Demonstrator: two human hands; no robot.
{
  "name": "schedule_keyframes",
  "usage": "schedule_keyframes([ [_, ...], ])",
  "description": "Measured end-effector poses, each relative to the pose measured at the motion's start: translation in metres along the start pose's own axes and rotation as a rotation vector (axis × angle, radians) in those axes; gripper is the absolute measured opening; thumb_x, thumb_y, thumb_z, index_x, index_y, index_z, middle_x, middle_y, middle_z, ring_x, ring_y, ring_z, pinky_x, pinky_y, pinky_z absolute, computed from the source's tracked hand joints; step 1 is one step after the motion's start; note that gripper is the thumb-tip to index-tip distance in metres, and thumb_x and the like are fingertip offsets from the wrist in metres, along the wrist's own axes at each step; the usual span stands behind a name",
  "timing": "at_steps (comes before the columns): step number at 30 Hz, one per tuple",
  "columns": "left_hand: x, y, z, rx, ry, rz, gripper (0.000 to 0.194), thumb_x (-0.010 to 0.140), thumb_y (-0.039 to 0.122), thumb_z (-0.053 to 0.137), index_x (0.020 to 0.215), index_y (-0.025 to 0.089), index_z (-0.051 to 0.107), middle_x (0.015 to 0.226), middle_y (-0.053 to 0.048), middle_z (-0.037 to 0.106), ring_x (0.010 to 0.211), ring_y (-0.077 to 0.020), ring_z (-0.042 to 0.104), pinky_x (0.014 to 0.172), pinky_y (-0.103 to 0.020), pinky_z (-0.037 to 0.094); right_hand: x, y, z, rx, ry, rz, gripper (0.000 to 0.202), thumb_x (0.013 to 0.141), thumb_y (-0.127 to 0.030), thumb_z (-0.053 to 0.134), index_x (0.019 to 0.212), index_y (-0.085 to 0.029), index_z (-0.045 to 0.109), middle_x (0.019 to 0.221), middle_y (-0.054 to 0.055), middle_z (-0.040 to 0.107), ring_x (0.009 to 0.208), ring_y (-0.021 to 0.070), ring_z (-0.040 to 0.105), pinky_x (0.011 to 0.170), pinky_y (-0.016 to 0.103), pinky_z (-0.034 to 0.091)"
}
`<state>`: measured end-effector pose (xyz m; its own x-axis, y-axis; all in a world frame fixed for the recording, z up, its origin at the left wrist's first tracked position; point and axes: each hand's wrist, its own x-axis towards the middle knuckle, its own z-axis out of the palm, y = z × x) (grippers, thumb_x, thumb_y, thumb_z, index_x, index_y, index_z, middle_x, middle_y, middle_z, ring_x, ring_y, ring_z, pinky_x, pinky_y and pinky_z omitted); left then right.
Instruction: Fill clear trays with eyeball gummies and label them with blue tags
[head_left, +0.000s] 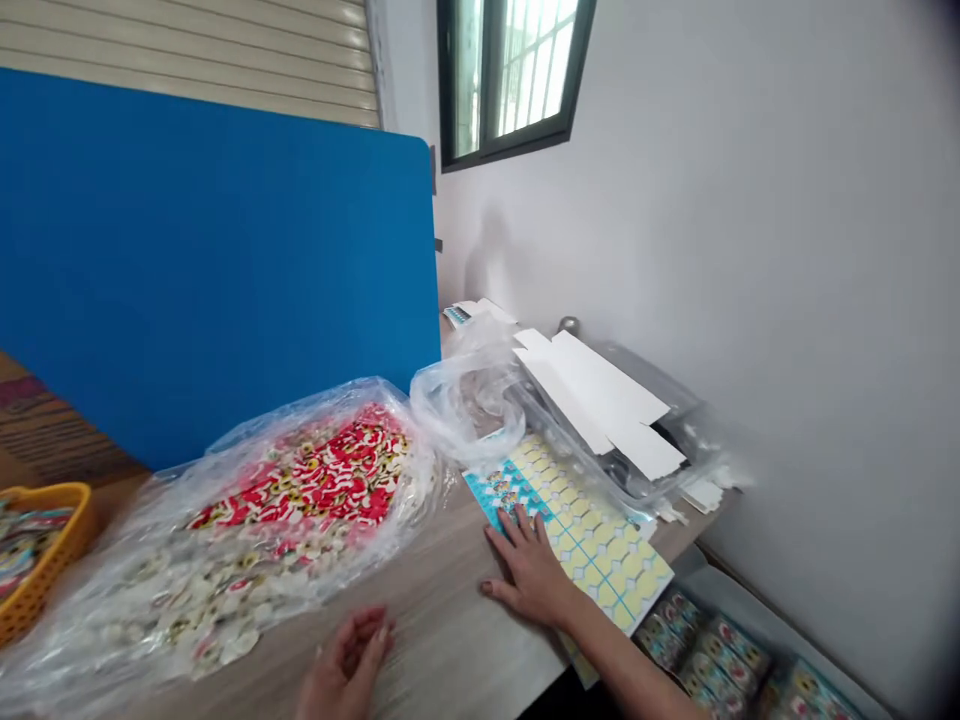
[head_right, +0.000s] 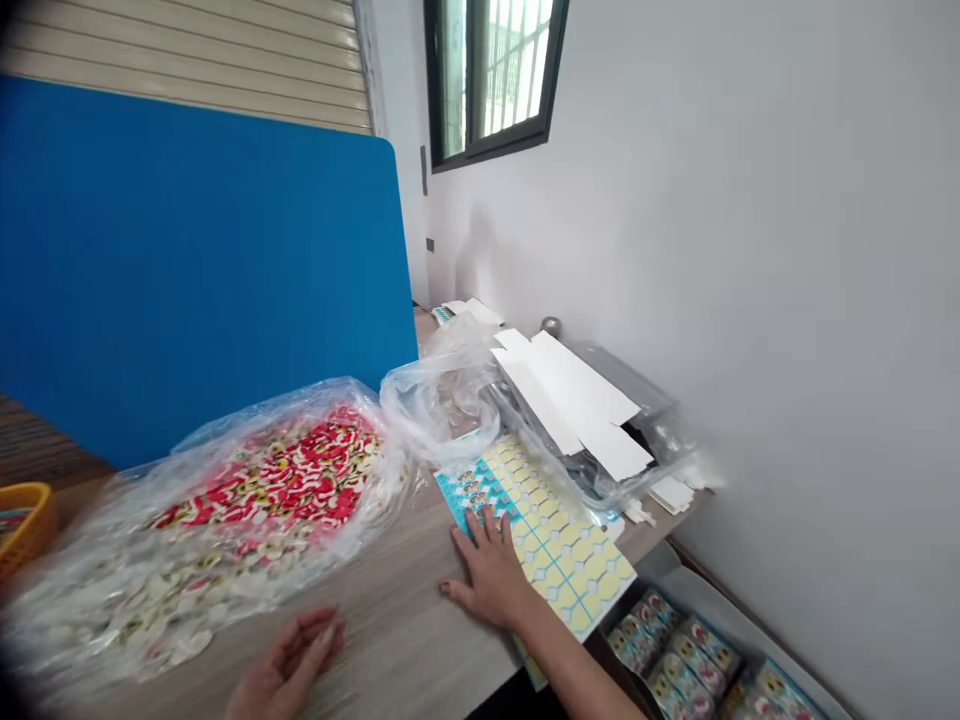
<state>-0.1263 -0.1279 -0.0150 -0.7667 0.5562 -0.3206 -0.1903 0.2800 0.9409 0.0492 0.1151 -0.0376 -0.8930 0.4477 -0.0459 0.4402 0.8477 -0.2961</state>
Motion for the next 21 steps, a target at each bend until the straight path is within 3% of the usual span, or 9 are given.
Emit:
schedule_keyframes([
  [5, 0.063, 0.062, -0.043, 0.594, 0.225, 0.467, 0.039, 0.077, 0.054, 0.061, 0.099, 0.023, 0.069, 0.099, -0.008, 0.074, 0.092, -0.028, 0.069, 0.092, -0.042, 0.052, 0.029, -0.024, -0.014, 0.025, 0.053, 0.053, 0.055, 0.088, -0.043, 0.058, 0.137, -0.02, 0.052, 0.151, 0.014, 0.043, 0.143, 0.038, 0.028, 0.116, 0.058, 0.016],
  [7, 0.096, 0.088, -0.062, 0.83, 0.347, 0.721, 0.038, 0.085, 0.046, 0.052, 0.107, 0.018, 0.066, 0.115, -0.015, 0.068, 0.111, -0.0309, 0.061, 0.103, -0.047, 0.043, 0.054, -0.028, -0.029, 0.022, 0.135, -0.004, 0.054, 0.088, -0.035, 0.057, 0.139, -0.018, 0.05, 0.151, 0.013, 0.042, 0.143, 0.0347, 0.029, 0.117, 0.054, 0.016],
  [9, 0.131, 0.11, -0.076, 1.017, 0.475, 0.834, 0.046, 0.089, 0.042, 0.047, 0.119, 0.01, 0.06, 0.13, -0.023, 0.058, 0.129, -0.0352, 0.048, 0.11, -0.052, 0.034, 0.088, -0.032, -0.042, 0.024, 0.237, -0.023, 0.055, 0.091, -0.032, 0.053, 0.143, -0.015, 0.044, 0.153, 0.014, 0.038, 0.143, 0.032, 0.028, 0.118, 0.05, 0.015],
  [11, 0.165, 0.127, -0.083, 1.146, 0.581, 0.81, 0.056, 0.091, 0.041, 0.044, 0.134, 0.005, 0.048, 0.145, -0.027, 0.044, 0.14, -0.0411, 0.031, 0.111, -0.058, 0.026, 0.123, -0.035, -0.05, 0.038, 0.324, 0.044, 0.058, 0.093, -0.029, 0.05, 0.145, -0.009, 0.037, 0.154, 0.019, 0.035, 0.142, 0.0314, 0.028, 0.117, 0.049, 0.017],
  [13, 0.194, 0.135, -0.085, 1.236, 0.597, 0.709, 0.062, 0.092, 0.041, 0.043, 0.142, 0.004, 0.039, 0.15, -0.027, 0.037, 0.142, -0.047, 0.022, 0.108, -0.065, 0.024, 0.151, -0.04, -0.05, 0.073, 0.341, 0.129, 0.059, 0.092, -0.027, 0.051, 0.144, -0.004, 0.036, 0.15, 0.025, 0.037, 0.138, 0.0336, 0.034, 0.114, 0.051, 0.023],
  [15, 0.216, 0.134, -0.085, 1.326, 0.504, 0.582, 0.058, 0.094, 0.039, 0.038, 0.138, 0.002, 0.043, 0.14, -0.028, 0.049, 0.135, -0.0478, 0.035, 0.104, -0.068, 0.024, 0.166, -0.044, -0.044, 0.11, 0.301, 0.117, 0.05, 0.091, -0.028, 0.055, 0.135, -0.006, 0.047, 0.138, 0.024, 0.05, 0.129, 0.033, 0.045, 0.109, 0.049, 0.03],
  [17, 0.232, 0.126, -0.089, 1.41, 0.41, 0.509, 0.05, 0.096, 0.034, 0.031, 0.125, 0.001, 0.055, 0.122, -0.027, 0.063, 0.118, -0.0413, 0.056, 0.105, -0.065, 0.026, 0.173, -0.044, -0.039, 0.138, 0.27, 0.067, 0.039, 0.09, -0.034, 0.058, 0.122, -0.012, 0.058, 0.129, 0.017, 0.06, 0.121, 0.0288, 0.052, 0.106, 0.041, 0.035],
  [19, 0.237, 0.116, -0.095, 1.454, 0.374, 0.542, 0.046, 0.095, 0.03, 0.029, 0.112, 0.002, 0.062, 0.11, -0.027, 0.068, 0.103, -0.0355, 0.065, 0.108, -0.059, 0.028, 0.177, -0.034, -0.04, 0.164, 0.278, 0.065, 0.031, 0.097, -0.038, 0.048, 0.114, -0.017, 0.062, 0.123, 0.011, 0.064, 0.115, 0.0223, 0.056, 0.099, 0.032, 0.04],
  [21, 0.232, 0.107, -0.102, 1.379, 0.351, 0.633, 0.043, 0.093, 0.03, 0.034, 0.106, 0.002, 0.064, 0.105, -0.028, 0.069, 0.103, -0.0369, 0.065, 0.109, -0.059, 0.028, 0.187, -0.013, -0.048, 0.182, 0.305, 0.123, 0.037, 0.104, -0.03, 0.029, 0.115, -0.016, 0.062, 0.116, 0.01, 0.066, 0.108, 0.0178, 0.059, 0.091, 0.027, 0.043],
])
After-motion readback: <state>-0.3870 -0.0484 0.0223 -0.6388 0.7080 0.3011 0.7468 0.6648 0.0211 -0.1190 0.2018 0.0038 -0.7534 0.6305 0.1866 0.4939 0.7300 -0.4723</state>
